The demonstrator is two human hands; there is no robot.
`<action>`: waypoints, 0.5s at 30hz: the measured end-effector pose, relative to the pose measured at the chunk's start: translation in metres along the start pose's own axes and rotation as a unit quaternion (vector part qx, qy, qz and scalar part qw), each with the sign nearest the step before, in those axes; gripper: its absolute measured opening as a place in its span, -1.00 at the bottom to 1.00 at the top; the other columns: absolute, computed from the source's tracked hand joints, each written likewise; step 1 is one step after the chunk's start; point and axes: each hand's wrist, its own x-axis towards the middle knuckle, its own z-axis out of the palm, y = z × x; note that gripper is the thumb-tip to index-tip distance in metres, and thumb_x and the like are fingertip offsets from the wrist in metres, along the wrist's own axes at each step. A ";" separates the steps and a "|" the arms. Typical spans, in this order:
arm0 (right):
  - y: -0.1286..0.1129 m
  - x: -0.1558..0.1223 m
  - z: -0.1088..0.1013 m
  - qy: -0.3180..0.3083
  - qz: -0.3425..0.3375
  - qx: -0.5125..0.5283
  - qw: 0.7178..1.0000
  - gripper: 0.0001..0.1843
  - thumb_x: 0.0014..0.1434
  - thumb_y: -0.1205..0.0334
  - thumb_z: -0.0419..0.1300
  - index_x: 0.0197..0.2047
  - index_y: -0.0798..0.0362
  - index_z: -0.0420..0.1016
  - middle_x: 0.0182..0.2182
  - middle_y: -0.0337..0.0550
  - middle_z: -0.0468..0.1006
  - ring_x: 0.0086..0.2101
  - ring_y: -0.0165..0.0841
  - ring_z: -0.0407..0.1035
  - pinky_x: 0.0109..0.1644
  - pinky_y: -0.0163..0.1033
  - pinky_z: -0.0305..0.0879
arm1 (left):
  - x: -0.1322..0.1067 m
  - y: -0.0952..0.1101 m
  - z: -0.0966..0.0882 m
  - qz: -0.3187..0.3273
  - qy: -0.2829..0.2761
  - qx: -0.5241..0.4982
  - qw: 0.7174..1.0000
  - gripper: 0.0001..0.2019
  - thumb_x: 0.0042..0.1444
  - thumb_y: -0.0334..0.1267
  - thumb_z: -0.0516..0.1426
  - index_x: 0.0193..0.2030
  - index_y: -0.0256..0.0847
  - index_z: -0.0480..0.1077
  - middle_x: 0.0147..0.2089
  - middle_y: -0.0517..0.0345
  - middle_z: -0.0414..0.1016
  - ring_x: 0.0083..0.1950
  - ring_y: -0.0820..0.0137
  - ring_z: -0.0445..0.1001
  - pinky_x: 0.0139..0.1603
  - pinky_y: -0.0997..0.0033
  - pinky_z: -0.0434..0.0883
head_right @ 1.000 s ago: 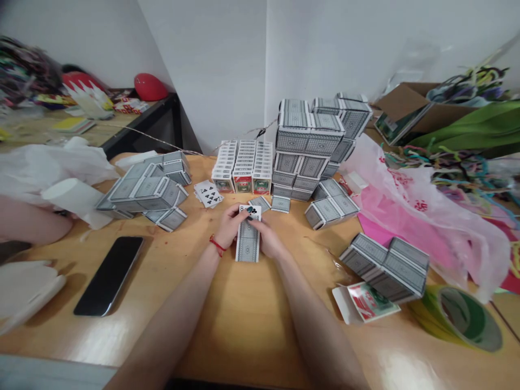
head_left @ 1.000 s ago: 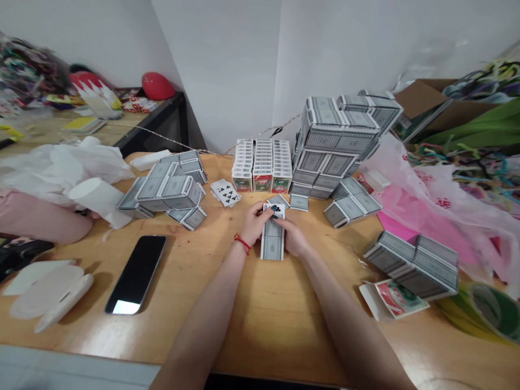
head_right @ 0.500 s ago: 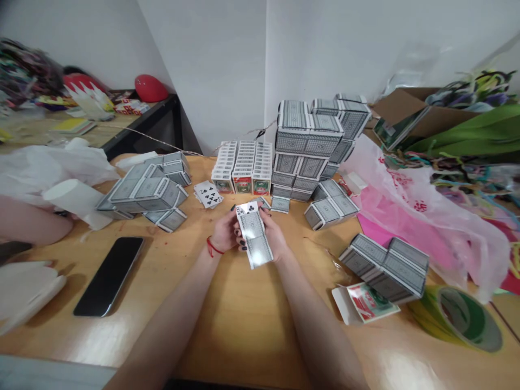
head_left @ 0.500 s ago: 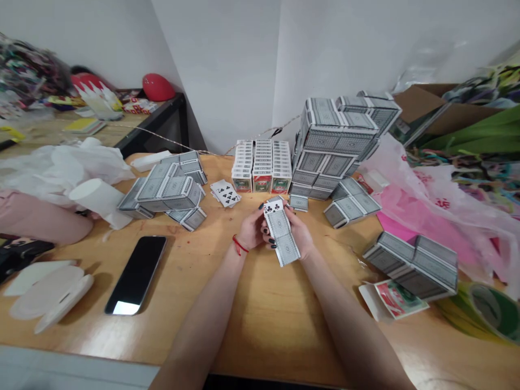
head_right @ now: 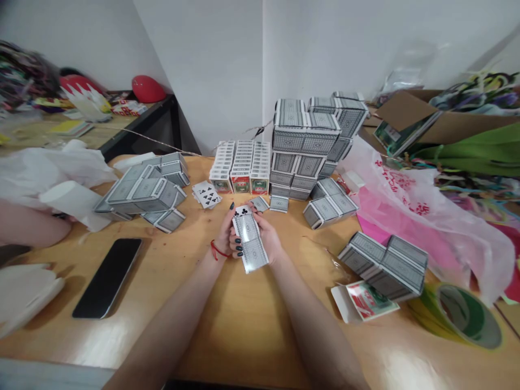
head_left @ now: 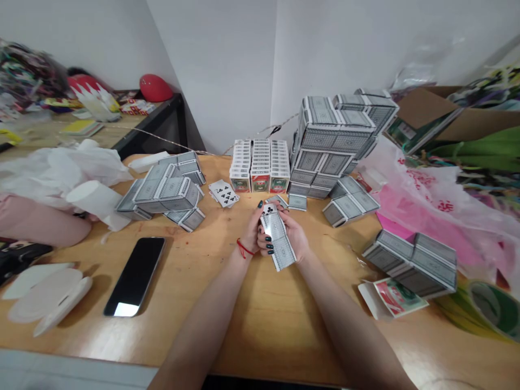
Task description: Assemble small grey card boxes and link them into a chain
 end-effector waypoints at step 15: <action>0.006 0.013 -0.021 0.258 -0.155 -0.237 0.924 -0.59 0.06 -0.09 -0.02 -0.41 0.09 0.39 -0.66 -0.13 0.45 -0.61 -0.33 0.36 -0.56 -0.26 0.31 | 0.011 -0.002 -0.010 0.077 0.083 0.167 0.979 -0.73 -0.08 -0.03 0.08 -0.45 -0.22 0.21 -0.85 0.42 0.09 -0.89 0.57 0.05 -0.89 0.63 -0.06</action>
